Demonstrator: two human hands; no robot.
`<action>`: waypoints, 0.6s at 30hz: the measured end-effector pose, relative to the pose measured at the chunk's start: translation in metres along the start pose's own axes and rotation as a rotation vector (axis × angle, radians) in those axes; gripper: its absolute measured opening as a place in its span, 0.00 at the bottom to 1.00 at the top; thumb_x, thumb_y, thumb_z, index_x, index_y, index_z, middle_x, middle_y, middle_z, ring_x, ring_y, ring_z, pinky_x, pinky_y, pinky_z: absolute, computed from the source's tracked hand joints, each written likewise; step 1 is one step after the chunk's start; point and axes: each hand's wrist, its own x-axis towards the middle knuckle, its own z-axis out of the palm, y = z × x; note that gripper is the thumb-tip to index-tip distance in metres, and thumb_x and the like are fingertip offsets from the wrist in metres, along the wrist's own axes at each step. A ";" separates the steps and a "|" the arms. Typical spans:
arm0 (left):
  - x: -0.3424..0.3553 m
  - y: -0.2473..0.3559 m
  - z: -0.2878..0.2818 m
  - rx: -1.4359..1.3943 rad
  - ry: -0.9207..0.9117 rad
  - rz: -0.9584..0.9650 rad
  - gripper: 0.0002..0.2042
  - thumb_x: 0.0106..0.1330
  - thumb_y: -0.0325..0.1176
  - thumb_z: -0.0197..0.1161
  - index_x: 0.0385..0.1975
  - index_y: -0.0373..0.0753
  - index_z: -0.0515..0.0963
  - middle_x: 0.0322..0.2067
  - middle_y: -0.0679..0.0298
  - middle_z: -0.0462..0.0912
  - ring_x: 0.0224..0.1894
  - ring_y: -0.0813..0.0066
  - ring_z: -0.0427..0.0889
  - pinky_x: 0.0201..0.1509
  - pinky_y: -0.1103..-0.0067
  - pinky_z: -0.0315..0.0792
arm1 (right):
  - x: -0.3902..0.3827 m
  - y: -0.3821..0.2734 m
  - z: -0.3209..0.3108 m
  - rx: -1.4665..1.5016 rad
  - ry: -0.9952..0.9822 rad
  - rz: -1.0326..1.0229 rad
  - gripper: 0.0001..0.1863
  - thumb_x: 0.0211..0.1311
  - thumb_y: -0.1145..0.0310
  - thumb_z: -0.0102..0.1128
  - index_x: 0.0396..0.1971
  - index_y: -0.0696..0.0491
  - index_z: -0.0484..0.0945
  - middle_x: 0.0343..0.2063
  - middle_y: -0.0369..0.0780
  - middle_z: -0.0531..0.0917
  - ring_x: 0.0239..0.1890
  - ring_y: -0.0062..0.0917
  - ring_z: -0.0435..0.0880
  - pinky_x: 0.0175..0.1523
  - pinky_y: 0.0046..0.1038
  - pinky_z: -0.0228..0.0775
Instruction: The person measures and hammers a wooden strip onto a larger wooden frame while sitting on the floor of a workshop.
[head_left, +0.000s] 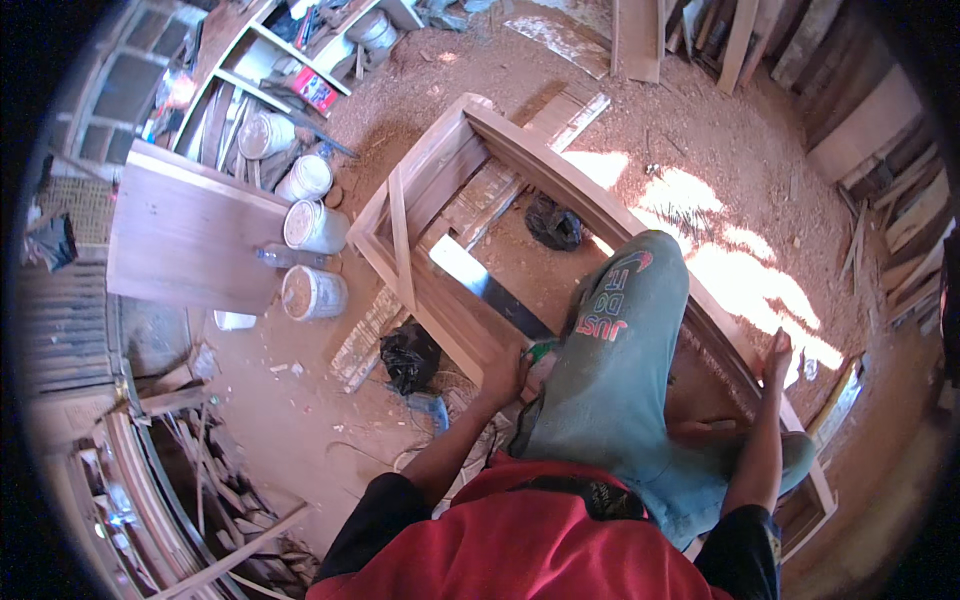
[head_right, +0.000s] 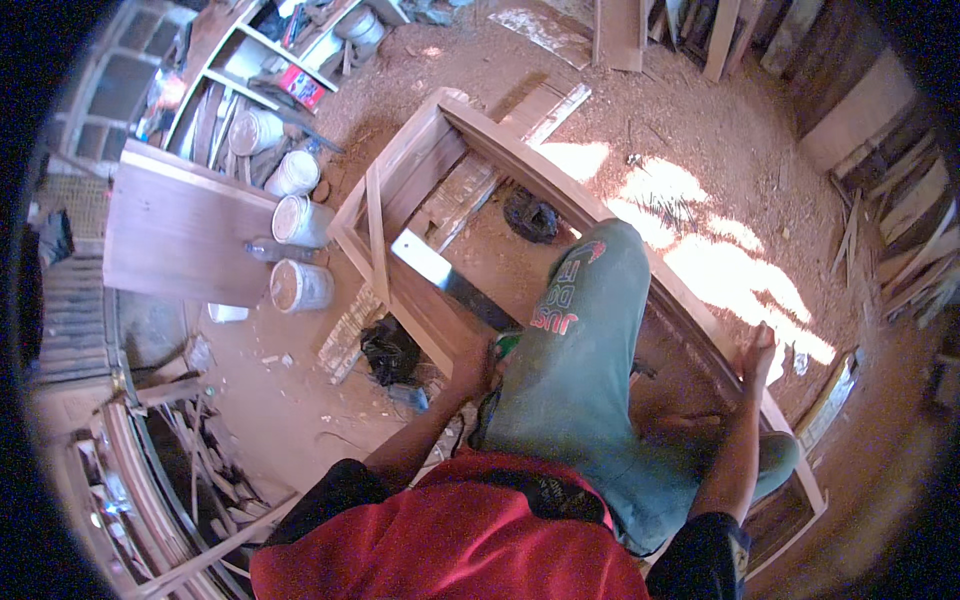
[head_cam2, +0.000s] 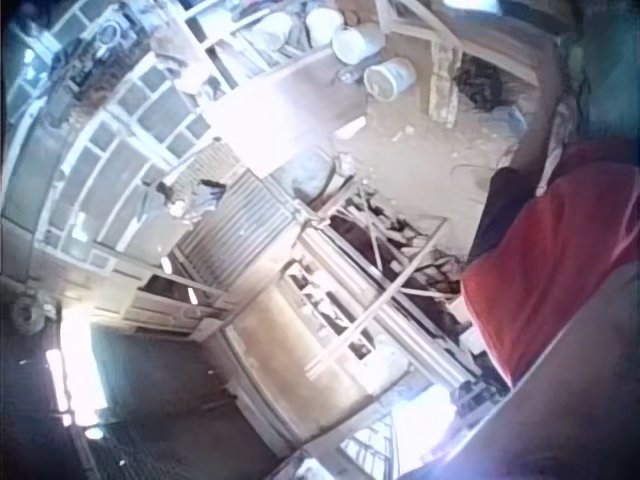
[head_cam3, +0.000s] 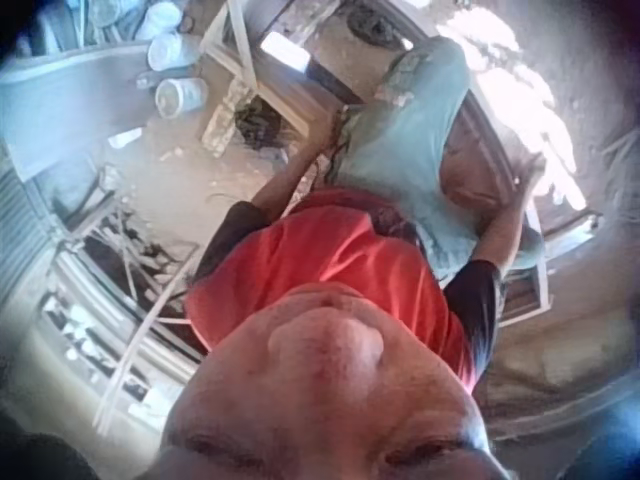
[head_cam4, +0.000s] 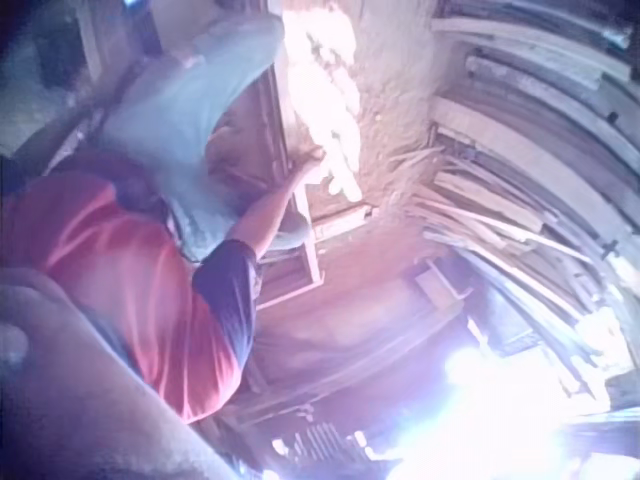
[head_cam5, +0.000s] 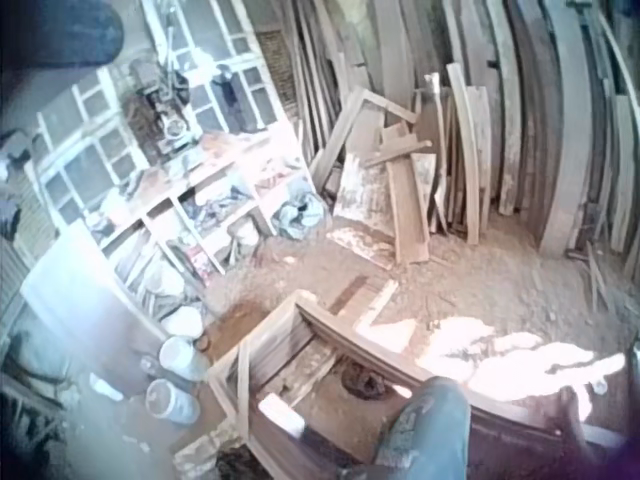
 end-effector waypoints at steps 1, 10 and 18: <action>0.007 -0.007 -0.006 -0.087 -0.001 -0.033 0.15 0.74 0.41 0.55 0.53 0.38 0.71 0.40 0.44 0.82 0.47 0.41 0.81 0.53 0.56 0.72 | -0.001 -0.055 0.005 0.121 0.163 -0.043 0.22 0.73 0.50 0.54 0.50 0.55 0.79 0.49 0.47 0.79 0.51 0.44 0.79 0.60 0.43 0.69; 0.174 0.051 -0.049 -0.898 0.080 0.325 0.15 0.73 0.41 0.62 0.47 0.36 0.74 0.38 0.63 0.82 0.40 0.75 0.81 0.47 0.74 0.75 | 0.048 -0.369 0.039 0.305 -0.042 -0.716 0.14 0.72 0.60 0.57 0.50 0.51 0.80 0.45 0.47 0.83 0.48 0.43 0.84 0.52 0.41 0.78; 0.304 0.051 -0.097 -1.172 0.348 0.013 0.21 0.68 0.47 0.67 0.55 0.42 0.77 0.41 0.67 0.84 0.42 0.78 0.80 0.45 0.74 0.75 | 0.034 -0.451 0.103 -0.052 -0.153 -0.698 0.24 0.73 0.44 0.45 0.54 0.47 0.75 0.47 0.49 0.82 0.46 0.45 0.85 0.54 0.50 0.73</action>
